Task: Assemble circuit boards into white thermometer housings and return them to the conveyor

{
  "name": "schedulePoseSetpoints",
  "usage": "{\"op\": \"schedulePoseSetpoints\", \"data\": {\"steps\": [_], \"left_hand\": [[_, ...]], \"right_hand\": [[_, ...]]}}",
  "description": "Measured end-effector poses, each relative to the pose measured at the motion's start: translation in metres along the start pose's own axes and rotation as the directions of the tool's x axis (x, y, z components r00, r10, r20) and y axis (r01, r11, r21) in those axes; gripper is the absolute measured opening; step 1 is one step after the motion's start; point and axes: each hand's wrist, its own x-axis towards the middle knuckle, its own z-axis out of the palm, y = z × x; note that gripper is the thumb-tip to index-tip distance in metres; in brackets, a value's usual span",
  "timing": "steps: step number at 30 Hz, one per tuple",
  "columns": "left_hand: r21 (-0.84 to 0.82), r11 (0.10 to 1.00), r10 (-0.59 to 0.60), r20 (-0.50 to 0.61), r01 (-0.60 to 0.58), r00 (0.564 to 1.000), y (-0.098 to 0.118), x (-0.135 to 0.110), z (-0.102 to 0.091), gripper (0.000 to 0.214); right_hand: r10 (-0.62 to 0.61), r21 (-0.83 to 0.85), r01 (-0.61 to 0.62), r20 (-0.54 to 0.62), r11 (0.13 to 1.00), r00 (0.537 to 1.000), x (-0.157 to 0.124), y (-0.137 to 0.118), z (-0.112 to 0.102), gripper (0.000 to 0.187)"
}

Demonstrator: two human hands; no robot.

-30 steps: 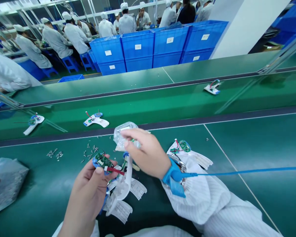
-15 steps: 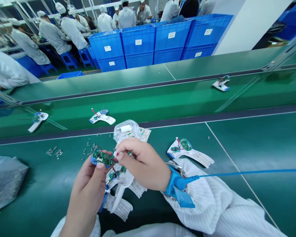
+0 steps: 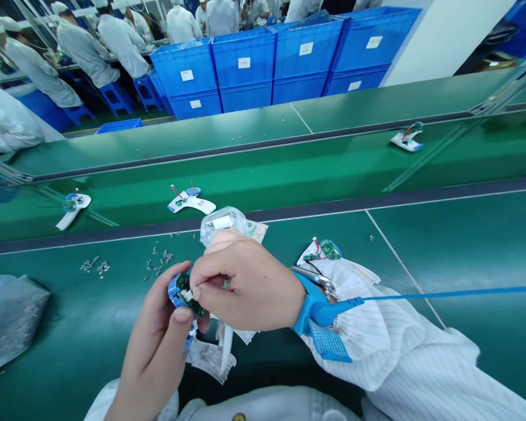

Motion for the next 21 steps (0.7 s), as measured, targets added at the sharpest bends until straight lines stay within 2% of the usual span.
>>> {"op": "schedulePoseSetpoints", "data": {"steps": [6,9,13,17,21], "left_hand": [[-0.072,0.997,-0.025,0.146,0.035,0.989,-0.010,0.001,-0.012,0.039],[-0.054,0.998,-0.006,0.153,0.014,0.988,-0.012,0.002,-0.015,0.038],[0.076,0.997,0.020,0.155,-0.032,0.988,-0.008,0.001,-0.014,0.040],[0.270,0.954,0.111,0.071,-0.127,0.991,-0.002,0.000,-0.008,0.041],[0.391,0.900,0.154,0.136,-0.196,0.979,0.002,-0.002,-0.004,0.042]], "right_hand": [[0.018,0.030,-0.020,0.060,0.999,0.998,-0.001,-0.001,-0.003,0.022],[0.025,0.037,-0.028,0.074,0.999,0.997,-0.001,-0.001,-0.003,0.022],[0.025,0.012,-0.026,0.097,1.000,0.995,-0.001,-0.001,-0.003,0.022],[0.034,-0.051,-0.029,0.101,0.998,0.994,-0.002,-0.001,-0.003,0.022],[0.043,-0.098,-0.032,0.103,0.995,0.994,-0.004,-0.002,-0.002,0.022]]}}
